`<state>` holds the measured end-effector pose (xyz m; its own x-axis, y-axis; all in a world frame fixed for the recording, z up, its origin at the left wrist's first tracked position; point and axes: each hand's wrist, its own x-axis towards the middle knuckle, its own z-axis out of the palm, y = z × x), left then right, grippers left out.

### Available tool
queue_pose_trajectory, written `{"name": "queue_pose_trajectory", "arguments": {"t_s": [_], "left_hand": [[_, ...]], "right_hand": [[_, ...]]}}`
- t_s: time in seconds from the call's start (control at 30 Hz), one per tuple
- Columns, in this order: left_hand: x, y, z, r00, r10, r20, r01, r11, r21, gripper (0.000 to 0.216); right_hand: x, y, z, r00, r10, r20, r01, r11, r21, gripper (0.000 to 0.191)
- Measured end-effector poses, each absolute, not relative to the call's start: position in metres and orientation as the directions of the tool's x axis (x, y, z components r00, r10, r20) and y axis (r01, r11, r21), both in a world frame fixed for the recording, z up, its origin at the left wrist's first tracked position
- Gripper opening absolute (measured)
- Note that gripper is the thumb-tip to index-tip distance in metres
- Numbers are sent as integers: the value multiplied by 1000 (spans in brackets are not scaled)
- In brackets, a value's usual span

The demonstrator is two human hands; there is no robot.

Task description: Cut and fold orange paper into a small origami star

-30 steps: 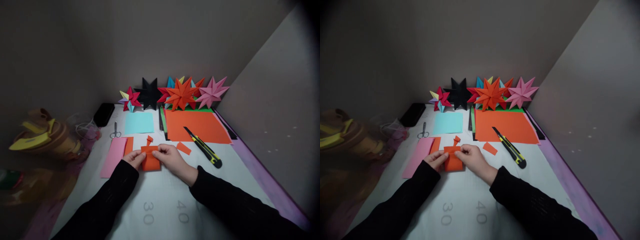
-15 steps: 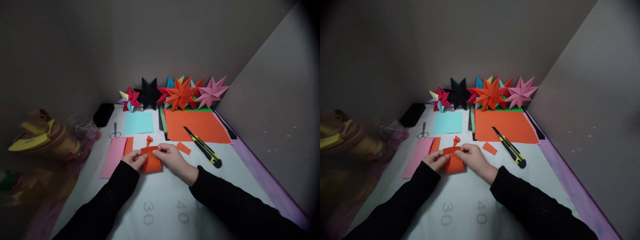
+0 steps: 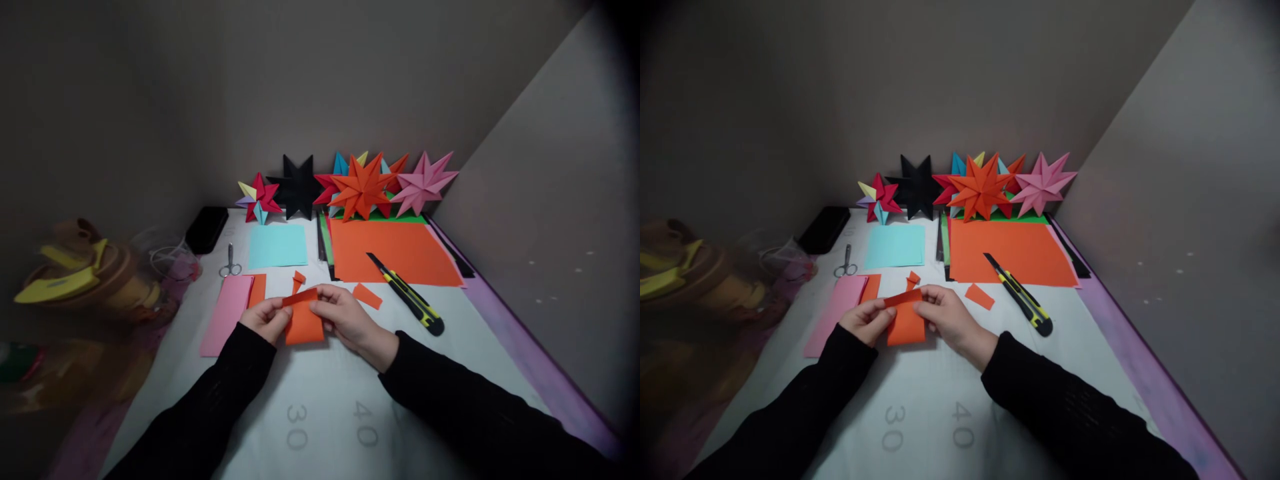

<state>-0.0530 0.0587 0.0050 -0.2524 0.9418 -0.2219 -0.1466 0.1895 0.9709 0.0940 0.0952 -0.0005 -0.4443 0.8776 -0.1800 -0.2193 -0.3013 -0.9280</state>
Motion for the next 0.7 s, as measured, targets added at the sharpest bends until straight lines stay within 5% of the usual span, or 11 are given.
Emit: {"name": "queue_pose_trajectory", "arguments": {"t_s": [0.3,0.47,0.7], "left_hand": [[-52,58,6,-247,956,-160,-89,142,986,13],[-53,57,13,-210,949,-236,-201,194,960,6],[-61,54,13,-43,949,-314,-320,284,904,18]], "right_hand": [[90,94,-2,-337,933,-126,-304,-235,-923,11],[95,93,-3,-377,921,-98,-333,-234,-913,15],[110,87,5,-420,885,200,-27,209,-978,19]]}}
